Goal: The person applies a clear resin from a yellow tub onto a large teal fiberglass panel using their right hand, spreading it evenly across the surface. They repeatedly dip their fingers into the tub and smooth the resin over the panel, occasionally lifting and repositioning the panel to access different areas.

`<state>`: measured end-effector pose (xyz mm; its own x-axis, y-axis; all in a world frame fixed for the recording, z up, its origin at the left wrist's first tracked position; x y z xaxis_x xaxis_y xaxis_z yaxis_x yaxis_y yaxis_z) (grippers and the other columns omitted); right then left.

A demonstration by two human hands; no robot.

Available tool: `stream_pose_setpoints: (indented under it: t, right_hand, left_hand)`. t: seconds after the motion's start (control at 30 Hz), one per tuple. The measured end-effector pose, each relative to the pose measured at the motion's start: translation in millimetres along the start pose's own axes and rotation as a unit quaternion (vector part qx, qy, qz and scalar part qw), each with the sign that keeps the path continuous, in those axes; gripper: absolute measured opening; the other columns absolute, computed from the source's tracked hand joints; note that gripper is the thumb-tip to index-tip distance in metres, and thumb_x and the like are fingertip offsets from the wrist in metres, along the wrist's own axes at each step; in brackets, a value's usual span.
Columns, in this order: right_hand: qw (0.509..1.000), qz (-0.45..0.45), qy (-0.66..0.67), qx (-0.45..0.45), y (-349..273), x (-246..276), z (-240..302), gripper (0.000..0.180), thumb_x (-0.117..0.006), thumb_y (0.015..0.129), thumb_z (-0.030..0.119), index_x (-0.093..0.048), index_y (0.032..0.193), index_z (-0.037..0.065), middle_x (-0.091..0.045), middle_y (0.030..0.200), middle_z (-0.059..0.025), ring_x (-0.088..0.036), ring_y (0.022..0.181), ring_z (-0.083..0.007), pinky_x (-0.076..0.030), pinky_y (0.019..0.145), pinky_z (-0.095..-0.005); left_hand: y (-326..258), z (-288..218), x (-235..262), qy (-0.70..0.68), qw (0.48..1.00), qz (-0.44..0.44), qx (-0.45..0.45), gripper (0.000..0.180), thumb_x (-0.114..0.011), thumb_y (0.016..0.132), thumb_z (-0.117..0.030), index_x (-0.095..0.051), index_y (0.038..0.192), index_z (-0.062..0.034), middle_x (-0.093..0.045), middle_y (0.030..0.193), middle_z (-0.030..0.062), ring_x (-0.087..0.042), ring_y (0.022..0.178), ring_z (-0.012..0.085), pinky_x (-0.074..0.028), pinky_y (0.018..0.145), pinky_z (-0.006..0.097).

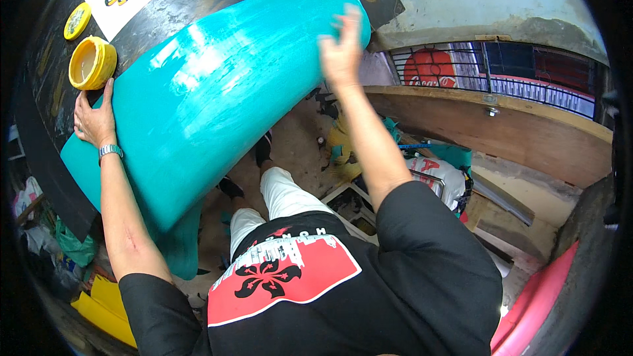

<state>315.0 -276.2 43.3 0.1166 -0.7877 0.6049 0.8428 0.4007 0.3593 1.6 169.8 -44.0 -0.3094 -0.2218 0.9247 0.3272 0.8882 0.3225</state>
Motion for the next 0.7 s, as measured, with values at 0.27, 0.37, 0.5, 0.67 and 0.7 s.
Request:
stream_pose_setpoints:
  t: [0.27, 0.37, 0.5, 0.67, 0.7]
  right_hand:
    - [0.930, -0.073, 0.181, -0.311, -1, 66, -159, 0.096, -0.061, 0.076, -0.002, -0.009, 0.155, 0.013, -0.051, 0.133, -0.0242, -0.054, 0.119, -0.0323, -0.041, 0.103, -0.0407]
    - [0.980, -0.151, -0.094, -0.088, 6, 69, -134, 0.065, -0.065, 0.078, 0.004, -0.046, 0.140, 0.009, -0.045, 0.140, -0.0217, -0.041, 0.131, -0.0372, -0.033, 0.110, -0.0455]
    - [0.936, 0.052, -0.345, -0.044, 23, 58, -94, 0.049, -0.059, 0.084, 0.015, -0.057, 0.132, 0.008, -0.039, 0.149, -0.0184, -0.029, 0.142, -0.0371, -0.018, 0.115, -0.0592]
    - [0.871, 0.211, -0.435, -0.085, 52, 32, -76, 0.053, -0.052, 0.085, 0.008, -0.050, 0.138, 0.004, -0.029, 0.157, -0.0173, -0.019, 0.147, -0.0382, -0.014, 0.113, -0.0673]
    - [0.873, 0.208, -0.433, -0.088, 62, 26, -77, 0.054, -0.052, 0.084, 0.008, -0.050, 0.138, 0.005, -0.030, 0.156, -0.0175, -0.020, 0.147, -0.0389, -0.016, 0.111, -0.0692]
  left_hand:
    - [5, 6, -2, 0.033, 0.999, 0.010, -0.006, 0.096, -0.058, 0.070, -0.084, -0.054, 0.140, -0.0178, -0.046, 0.147, 0.0037, -0.036, 0.139, 0.0253, -0.017, 0.115, 0.050]
    - [6, 8, -3, 0.036, 0.999, 0.006, -0.005, 0.095, -0.057, 0.071, -0.084, -0.055, 0.139, -0.0172, -0.047, 0.146, 0.0037, -0.037, 0.138, 0.0256, -0.019, 0.115, 0.047]
    - [7, 10, -5, 0.055, 0.998, 0.003, -0.007, 0.093, -0.057, 0.072, -0.083, -0.056, 0.138, -0.0165, -0.049, 0.145, 0.0045, -0.040, 0.137, 0.0271, -0.022, 0.115, 0.046]
    - [8, 16, -9, 0.065, 0.998, -0.001, -0.007, 0.093, -0.058, 0.072, -0.082, -0.055, 0.138, -0.0159, -0.050, 0.145, 0.0056, -0.041, 0.136, 0.0283, -0.023, 0.114, 0.047]
    - [9, 17, -10, 0.073, 0.997, 0.005, -0.005, 0.093, -0.058, 0.073, -0.082, -0.055, 0.138, -0.0159, -0.049, 0.145, 0.0056, -0.041, 0.136, 0.0284, -0.023, 0.114, 0.047]
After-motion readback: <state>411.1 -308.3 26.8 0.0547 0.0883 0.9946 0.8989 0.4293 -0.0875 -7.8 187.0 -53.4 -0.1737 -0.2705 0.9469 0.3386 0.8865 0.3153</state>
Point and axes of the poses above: each hand's wrist, its own y-axis towards the middle knuckle, its own x-axis out of the back of the hand, z = x × y, the point moved 3 cm from there along y, towards the middle knuckle
